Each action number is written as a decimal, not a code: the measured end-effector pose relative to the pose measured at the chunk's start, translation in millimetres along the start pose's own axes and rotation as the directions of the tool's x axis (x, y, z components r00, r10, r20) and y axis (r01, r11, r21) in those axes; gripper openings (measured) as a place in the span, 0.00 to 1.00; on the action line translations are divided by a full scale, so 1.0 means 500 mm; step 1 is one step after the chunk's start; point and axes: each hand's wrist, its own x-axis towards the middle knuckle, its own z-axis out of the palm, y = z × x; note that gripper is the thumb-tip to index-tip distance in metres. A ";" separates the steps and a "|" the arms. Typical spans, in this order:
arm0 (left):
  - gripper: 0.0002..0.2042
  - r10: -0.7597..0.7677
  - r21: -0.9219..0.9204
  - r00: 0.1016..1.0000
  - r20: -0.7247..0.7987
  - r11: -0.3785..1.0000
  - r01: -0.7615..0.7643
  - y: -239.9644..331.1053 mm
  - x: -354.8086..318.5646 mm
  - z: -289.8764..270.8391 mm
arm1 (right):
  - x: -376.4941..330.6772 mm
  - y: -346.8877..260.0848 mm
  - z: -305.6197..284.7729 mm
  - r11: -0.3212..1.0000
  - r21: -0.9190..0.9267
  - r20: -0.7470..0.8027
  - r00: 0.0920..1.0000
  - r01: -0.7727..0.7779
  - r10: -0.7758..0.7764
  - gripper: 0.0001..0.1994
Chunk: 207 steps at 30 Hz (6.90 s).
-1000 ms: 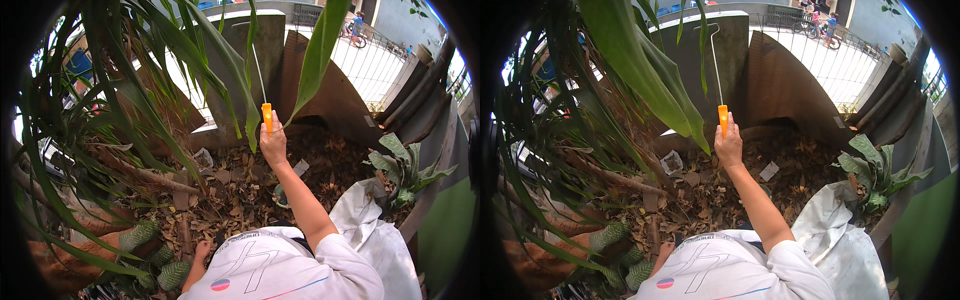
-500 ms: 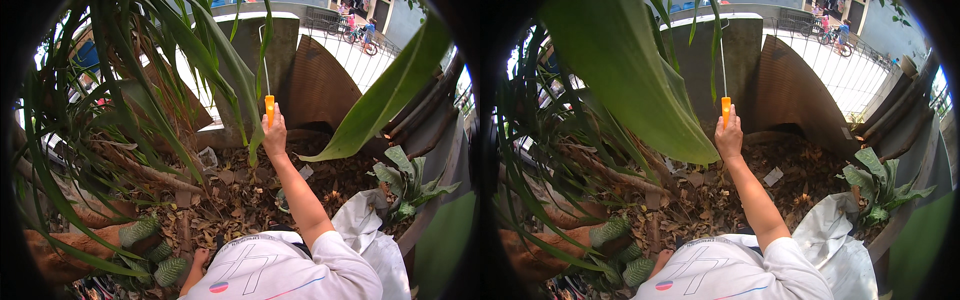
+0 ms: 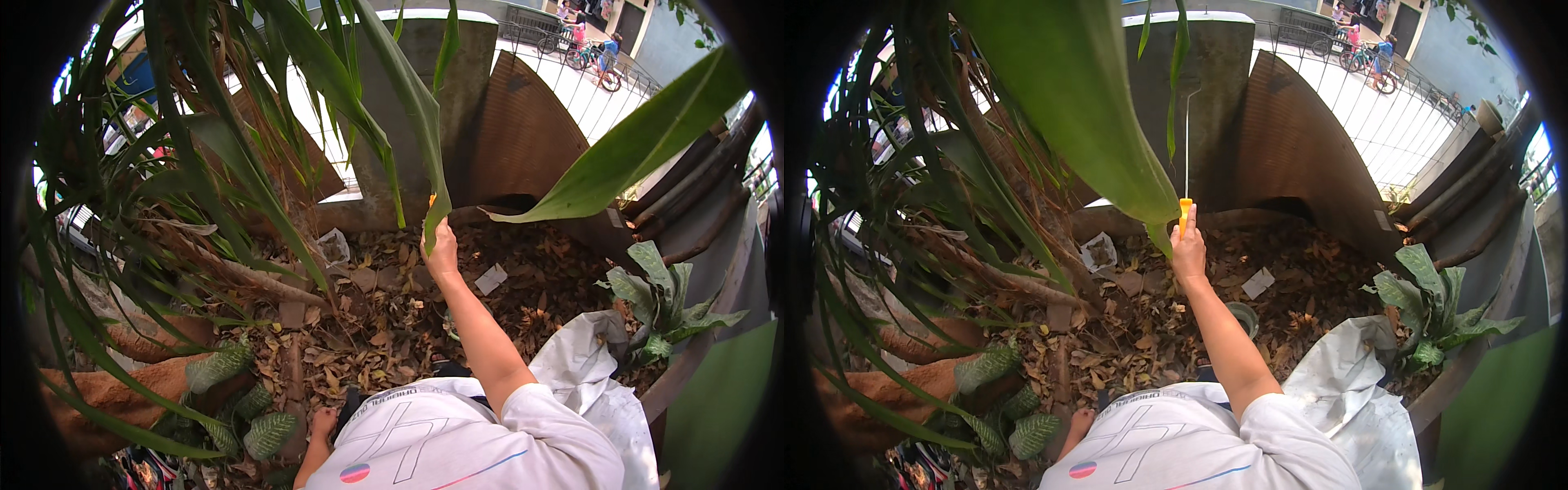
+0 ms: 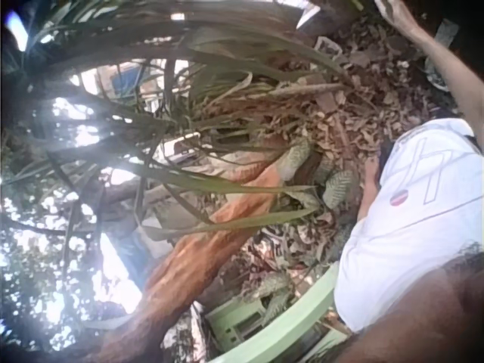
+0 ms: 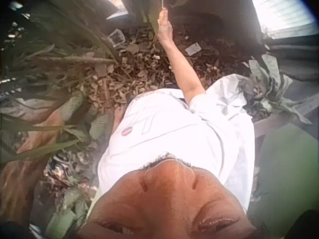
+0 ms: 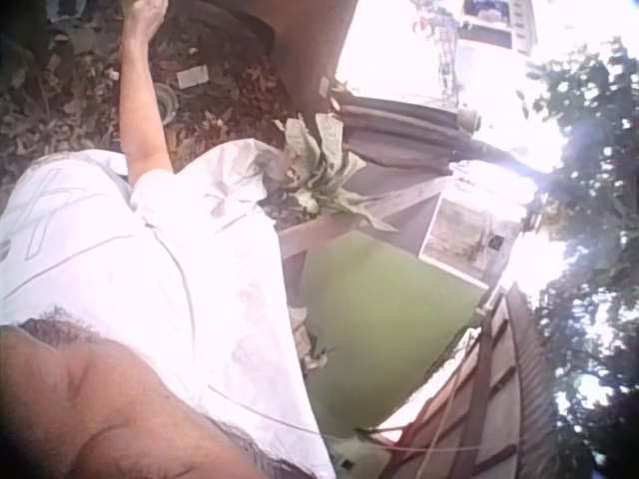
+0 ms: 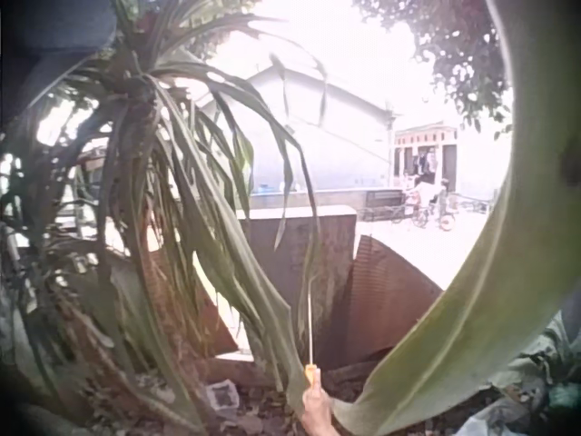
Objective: The person sits on the ground and uses a paint roller to apply paint to a curved wall section. They repeatedly dip the roller into a bucket of paint and apply it to the wall surface, maneuvering around nearby plants.
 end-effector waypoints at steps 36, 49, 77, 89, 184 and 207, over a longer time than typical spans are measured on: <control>0.14 0.040 -0.157 0.996 0.075 0.987 -0.027 0.111 -0.061 -0.055 | 0.046 -0.095 -0.040 0.980 0.177 -0.182 0.982 0.089 -0.057 0.32; 0.15 -0.015 -0.062 0.997 0.081 0.998 0.020 0.114 -0.068 -0.051 | -0.040 0.032 0.031 0.986 -0.041 0.037 0.986 -0.159 0.161 0.33; 0.17 -0.023 -0.025 1.000 0.014 0.999 0.024 0.105 -0.087 -0.011 | -0.053 0.074 0.058 0.979 -0.044 0.005 0.980 -0.198 0.198 0.31; 0.16 -0.014 -0.039 0.999 0.031 0.999 0.015 0.122 -0.111 -0.019 | -0.033 0.198 0.106 0.840 0.065 0.158 0.837 -0.538 0.524 0.19; 0.20 -0.099 0.041 0.992 0.079 0.995 0.096 0.089 -0.095 0.022 | -0.002 0.050 0.045 0.913 0.388 -0.027 0.989 -0.125 0.147 0.27; 0.25 -0.078 0.057 0.995 0.057 0.996 0.074 0.148 -0.140 0.003 | 0.012 0.310 0.210 0.845 0.134 0.087 0.856 -0.518 0.510 0.19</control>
